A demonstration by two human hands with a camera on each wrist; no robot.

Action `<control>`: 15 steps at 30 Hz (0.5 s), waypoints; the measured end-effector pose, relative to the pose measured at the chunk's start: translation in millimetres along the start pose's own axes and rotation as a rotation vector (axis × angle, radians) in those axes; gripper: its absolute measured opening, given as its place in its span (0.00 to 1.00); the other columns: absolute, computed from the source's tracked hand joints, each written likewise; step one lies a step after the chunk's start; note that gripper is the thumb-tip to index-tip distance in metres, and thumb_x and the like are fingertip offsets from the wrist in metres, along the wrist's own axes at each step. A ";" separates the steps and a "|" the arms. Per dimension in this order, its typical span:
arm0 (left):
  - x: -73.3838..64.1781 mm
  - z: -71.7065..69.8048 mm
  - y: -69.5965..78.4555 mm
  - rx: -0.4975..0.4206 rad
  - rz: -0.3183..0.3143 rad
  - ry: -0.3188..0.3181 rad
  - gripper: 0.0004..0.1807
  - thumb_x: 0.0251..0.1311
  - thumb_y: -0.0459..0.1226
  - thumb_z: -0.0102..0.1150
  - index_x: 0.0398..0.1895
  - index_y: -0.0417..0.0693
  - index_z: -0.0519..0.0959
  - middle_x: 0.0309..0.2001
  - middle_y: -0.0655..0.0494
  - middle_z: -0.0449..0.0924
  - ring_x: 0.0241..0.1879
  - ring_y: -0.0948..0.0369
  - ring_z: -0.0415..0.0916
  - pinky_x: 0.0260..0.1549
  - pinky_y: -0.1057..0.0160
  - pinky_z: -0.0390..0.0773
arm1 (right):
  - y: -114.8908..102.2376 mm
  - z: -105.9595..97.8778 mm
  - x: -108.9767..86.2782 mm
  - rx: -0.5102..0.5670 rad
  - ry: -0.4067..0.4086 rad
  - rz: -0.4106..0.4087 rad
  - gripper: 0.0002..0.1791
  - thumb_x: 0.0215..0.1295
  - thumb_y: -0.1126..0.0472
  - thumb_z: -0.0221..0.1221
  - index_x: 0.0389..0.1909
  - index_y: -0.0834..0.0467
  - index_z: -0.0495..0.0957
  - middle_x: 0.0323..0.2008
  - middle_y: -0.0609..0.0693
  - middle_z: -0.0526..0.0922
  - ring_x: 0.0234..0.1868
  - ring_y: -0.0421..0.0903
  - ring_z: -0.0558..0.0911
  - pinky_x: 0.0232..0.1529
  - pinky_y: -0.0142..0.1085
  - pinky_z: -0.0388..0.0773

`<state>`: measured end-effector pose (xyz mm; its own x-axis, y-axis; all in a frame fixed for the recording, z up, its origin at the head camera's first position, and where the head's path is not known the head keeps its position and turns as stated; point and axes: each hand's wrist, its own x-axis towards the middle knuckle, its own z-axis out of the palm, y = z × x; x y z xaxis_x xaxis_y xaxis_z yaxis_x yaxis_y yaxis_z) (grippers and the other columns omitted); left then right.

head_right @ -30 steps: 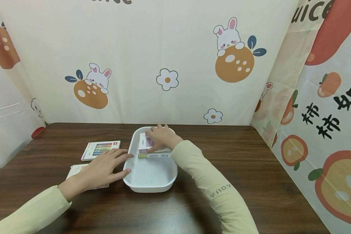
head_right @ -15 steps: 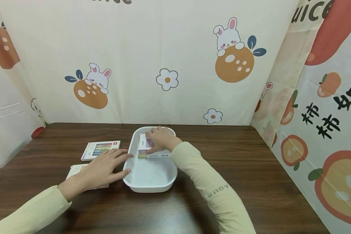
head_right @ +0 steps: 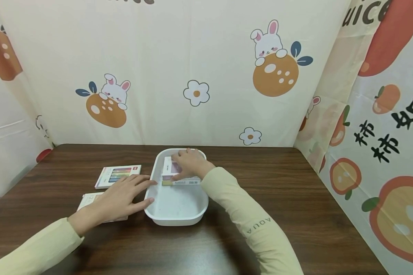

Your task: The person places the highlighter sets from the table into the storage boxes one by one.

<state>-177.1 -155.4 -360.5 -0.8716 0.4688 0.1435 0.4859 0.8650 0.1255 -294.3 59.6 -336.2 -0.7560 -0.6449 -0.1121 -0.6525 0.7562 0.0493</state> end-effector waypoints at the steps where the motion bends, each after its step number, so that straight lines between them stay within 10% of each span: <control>1: 0.0 0.1 -0.1 0.000 -0.001 0.001 0.31 0.57 0.62 0.45 0.60 0.59 0.69 0.60 0.52 0.69 0.60 0.52 0.64 0.57 0.41 0.61 | 0.3 -0.4 -0.5 -0.001 0.003 0.000 0.46 0.46 0.30 0.58 0.66 0.46 0.59 0.62 0.51 0.68 0.62 0.53 0.67 0.62 0.55 0.59; 15: -0.3 0.2 -0.3 -0.003 -0.006 0.001 0.31 0.57 0.63 0.44 0.60 0.60 0.69 0.60 0.53 0.69 0.60 0.51 0.65 0.58 0.42 0.61 | 8.2 -10.0 -19.9 -0.009 0.087 0.002 0.43 0.50 0.32 0.57 0.65 0.48 0.61 0.61 0.50 0.68 0.61 0.54 0.67 0.60 0.56 0.61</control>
<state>-177.0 -155.7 -360.8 -0.8746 0.4631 0.1433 0.4805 0.8674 0.1294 -285.2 77.5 -323.6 -0.7590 -0.6506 -0.0258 -0.6508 0.7570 0.0582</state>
